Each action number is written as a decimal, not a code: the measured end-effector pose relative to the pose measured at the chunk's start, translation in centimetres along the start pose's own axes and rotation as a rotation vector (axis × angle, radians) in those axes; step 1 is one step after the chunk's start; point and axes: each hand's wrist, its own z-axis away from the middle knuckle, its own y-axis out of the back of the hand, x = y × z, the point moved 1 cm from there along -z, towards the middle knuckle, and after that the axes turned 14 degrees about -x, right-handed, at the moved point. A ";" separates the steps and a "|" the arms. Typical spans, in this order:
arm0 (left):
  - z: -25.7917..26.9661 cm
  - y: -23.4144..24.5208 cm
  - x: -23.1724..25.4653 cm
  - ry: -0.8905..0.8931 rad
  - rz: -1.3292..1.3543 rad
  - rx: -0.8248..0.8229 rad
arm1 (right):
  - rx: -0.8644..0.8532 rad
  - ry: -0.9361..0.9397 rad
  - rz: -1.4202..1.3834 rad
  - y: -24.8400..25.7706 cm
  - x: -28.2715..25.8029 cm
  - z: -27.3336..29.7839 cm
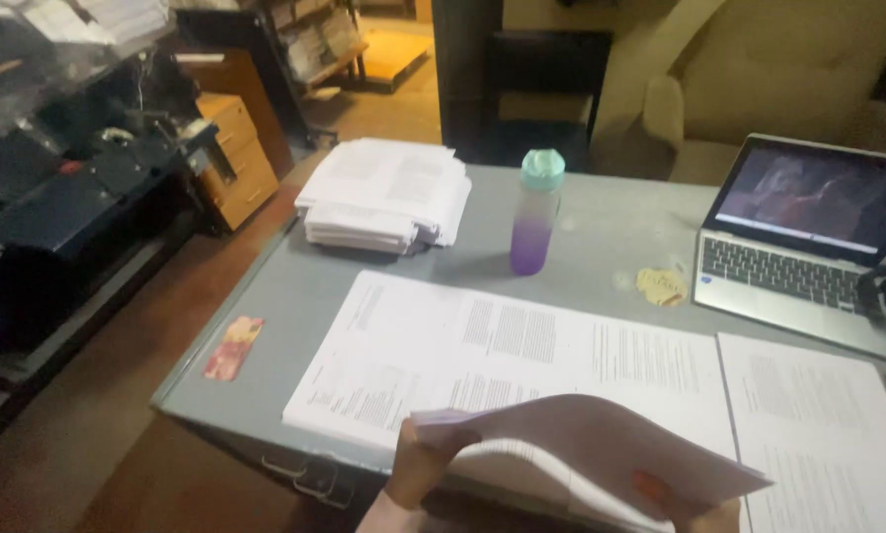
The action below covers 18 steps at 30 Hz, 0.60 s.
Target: Flipping through and marking printed documents at a desk while using a laptop.
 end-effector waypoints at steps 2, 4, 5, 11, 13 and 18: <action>0.0 0.5 -1.3 -0.041 -0.016 -0.066 | -0.068 0.023 0.038 0.5 -1.1 0.0; -0.8 0.3 -1.6 -0.117 -0.029 -0.134 | -0.138 0.078 0.075 -0.2 -2.4 -1.0; -0.5 0.0 -2.0 0.128 -0.131 -0.029 | -0.022 -0.104 0.119 -0.6 -2.2 -1.1; -0.3 -0.2 -4.0 -0.039 -0.032 -0.011 | 0.061 -0.005 0.129 1.9 3.4 -5.4; -0.6 -0.4 -2.9 0.053 0.055 -0.008 | 0.018 0.128 0.222 0.9 1.6 -4.2; -0.2 -0.4 -3.9 0.182 0.182 0.107 | 0.182 -0.853 0.423 1.1 5.4 -14.6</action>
